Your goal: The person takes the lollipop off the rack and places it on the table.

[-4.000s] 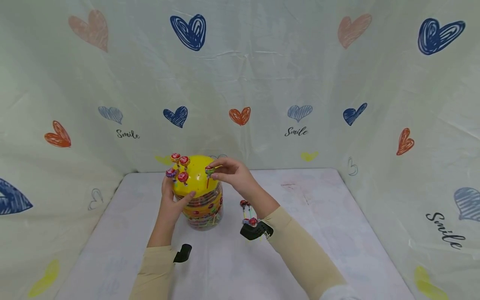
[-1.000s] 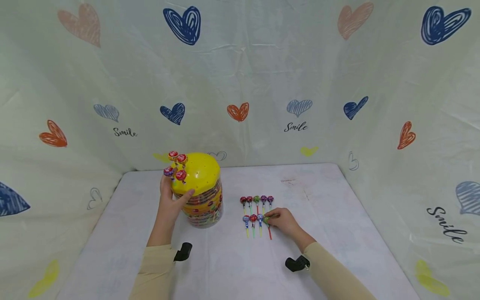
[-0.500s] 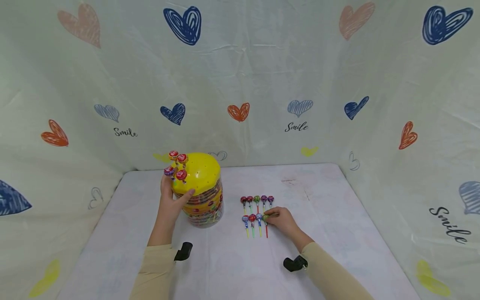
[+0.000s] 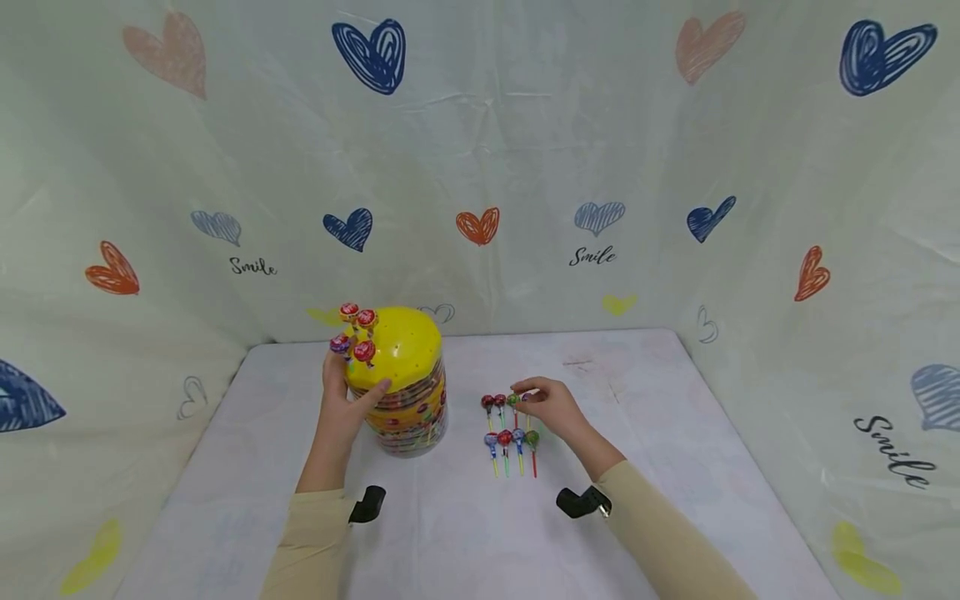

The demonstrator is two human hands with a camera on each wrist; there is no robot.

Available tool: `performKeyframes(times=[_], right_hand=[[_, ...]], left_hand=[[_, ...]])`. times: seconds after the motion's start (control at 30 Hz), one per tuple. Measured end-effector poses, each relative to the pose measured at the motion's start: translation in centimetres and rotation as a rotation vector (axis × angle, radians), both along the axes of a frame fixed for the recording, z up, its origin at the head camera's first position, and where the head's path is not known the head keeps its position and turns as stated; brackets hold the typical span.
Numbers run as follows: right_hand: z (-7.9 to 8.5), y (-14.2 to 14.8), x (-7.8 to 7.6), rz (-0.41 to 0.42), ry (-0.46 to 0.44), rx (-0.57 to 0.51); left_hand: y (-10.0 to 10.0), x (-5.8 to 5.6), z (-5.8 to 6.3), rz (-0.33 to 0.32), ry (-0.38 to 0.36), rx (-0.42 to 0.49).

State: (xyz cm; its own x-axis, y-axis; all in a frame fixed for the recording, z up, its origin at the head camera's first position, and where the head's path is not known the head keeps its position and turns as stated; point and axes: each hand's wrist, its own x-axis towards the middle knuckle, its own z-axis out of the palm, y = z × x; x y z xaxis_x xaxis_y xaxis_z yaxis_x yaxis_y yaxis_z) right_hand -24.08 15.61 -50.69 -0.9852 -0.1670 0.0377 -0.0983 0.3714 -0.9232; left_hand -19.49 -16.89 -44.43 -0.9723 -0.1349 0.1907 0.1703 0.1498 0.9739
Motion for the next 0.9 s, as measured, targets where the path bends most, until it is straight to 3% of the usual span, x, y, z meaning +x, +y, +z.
performKeyframes(times=[0.17, 0.47, 0.67, 0.9], right_hand=[[4.2, -2.2, -0.7, 0.101, 0.055, -0.080], [9.2, -6.7, -1.4, 0.270, 0.095, -0.251], [11.3, -9.1, -1.5, 0.382, 0.088, -0.379], [12.9, -11.5, -1.7, 0.505, 0.072, -0.445]], left_hand=[[0.0, -0.1, -0.2, -0.010, -0.028, 0.003], [-0.1, 0.1, 0.0, 0.002, -0.014, -0.021], [0.0, 0.2, 0.2, 0.003, -0.001, -0.028], [-0.1, -0.1, -0.1, 0.002, 0.006, -0.034]])
